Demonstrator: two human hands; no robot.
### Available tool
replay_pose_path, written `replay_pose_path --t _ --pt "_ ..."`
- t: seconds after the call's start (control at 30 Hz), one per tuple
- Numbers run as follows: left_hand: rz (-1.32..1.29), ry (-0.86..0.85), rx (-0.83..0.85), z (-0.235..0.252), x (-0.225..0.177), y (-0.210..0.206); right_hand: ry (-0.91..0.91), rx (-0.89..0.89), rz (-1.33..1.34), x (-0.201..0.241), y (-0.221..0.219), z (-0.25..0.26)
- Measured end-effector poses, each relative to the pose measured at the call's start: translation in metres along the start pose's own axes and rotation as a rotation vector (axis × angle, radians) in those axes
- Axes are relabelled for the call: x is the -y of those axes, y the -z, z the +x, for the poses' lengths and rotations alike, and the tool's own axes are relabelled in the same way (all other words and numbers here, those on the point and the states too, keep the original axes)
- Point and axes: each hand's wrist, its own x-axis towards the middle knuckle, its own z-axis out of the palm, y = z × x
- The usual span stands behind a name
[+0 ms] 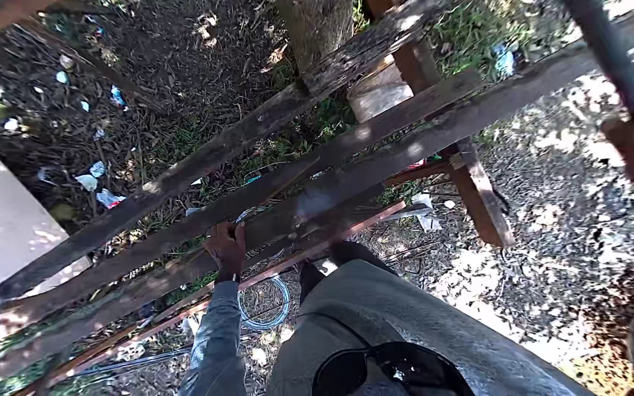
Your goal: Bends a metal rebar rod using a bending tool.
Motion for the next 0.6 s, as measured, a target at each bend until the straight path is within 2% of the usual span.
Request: replay_pose_path --t 0.13,0.27,0.43,0.6 --pt "-0.114 -0.036 0.042 0.000 -0.006 0.014 -0.191 0.136 0.175 -0.047 -0.123 -0.115" --pt "-0.183 -0.111 0.068 -0.002 -0.019 0.019 -0.360 0.182 0.273 -0.058 -0.194 -0.215" --pt "-0.115 -0.120 0.115 0.005 -0.029 0.017 -0.393 0.154 0.284 -0.064 -0.222 -0.271" --pt "-0.126 -0.139 0.137 0.013 -0.023 0.011 -0.289 0.132 0.256 -0.069 -0.216 -0.252"
